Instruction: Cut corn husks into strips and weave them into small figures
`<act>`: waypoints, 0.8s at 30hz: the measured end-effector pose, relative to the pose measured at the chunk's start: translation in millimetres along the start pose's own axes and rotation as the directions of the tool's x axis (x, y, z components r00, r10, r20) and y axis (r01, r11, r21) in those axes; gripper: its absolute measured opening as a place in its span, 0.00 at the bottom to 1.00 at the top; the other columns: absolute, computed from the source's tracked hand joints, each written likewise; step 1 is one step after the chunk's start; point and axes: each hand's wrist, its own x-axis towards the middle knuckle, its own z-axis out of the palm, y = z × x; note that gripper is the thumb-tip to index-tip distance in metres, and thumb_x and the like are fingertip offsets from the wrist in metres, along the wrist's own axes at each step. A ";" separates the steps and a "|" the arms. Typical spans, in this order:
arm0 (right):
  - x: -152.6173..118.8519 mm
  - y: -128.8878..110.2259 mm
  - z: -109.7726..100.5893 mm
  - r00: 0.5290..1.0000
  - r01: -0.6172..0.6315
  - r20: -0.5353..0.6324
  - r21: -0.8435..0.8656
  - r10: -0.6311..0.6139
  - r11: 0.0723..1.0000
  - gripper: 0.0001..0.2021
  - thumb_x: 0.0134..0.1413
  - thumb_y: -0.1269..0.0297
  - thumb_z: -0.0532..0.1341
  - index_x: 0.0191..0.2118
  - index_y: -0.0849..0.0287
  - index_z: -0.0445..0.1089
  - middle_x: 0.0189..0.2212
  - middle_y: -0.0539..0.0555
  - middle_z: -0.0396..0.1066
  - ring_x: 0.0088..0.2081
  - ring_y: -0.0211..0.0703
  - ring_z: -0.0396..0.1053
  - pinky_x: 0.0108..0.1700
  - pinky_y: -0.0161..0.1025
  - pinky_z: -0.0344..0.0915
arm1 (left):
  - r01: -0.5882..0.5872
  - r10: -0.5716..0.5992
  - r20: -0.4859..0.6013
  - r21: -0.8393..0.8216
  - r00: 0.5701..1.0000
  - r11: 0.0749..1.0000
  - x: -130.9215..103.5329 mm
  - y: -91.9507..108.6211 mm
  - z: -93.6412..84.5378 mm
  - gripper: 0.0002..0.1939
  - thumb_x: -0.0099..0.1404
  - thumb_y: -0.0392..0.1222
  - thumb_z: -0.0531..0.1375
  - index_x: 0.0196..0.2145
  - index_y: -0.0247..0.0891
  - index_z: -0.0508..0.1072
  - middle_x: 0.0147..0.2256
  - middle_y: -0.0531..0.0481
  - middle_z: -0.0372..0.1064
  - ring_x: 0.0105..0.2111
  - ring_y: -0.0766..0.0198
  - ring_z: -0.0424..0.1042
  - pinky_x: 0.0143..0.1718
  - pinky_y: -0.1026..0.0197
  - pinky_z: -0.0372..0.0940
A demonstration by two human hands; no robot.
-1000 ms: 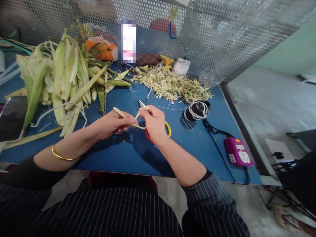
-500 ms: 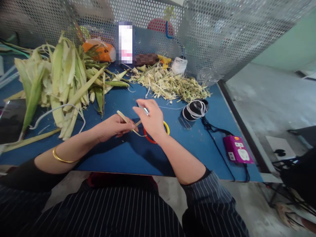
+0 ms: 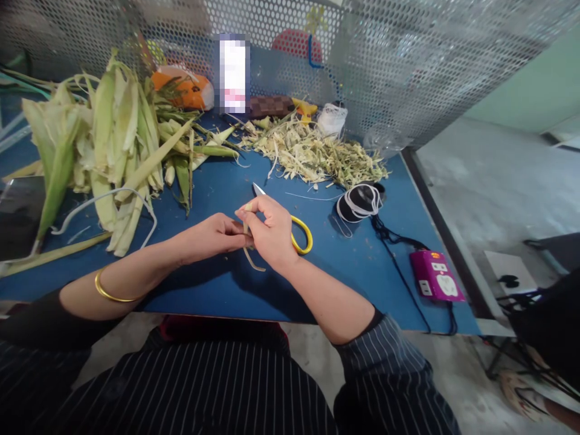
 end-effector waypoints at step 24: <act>12.9 14.9 -2.8 0.948 -0.307 0.040 0.371 0.316 0.876 0.09 0.47 0.61 0.65 0.22 0.59 0.70 0.18 0.46 0.63 0.21 0.32 0.57 0.25 0.35 0.55 | -0.051 0.018 -0.159 -0.209 0.987 0.977 4.0 -2.2 -6.9 0.12 0.59 0.45 0.62 0.30 0.32 0.76 0.18 0.55 0.60 0.19 0.73 0.58 0.21 0.68 0.53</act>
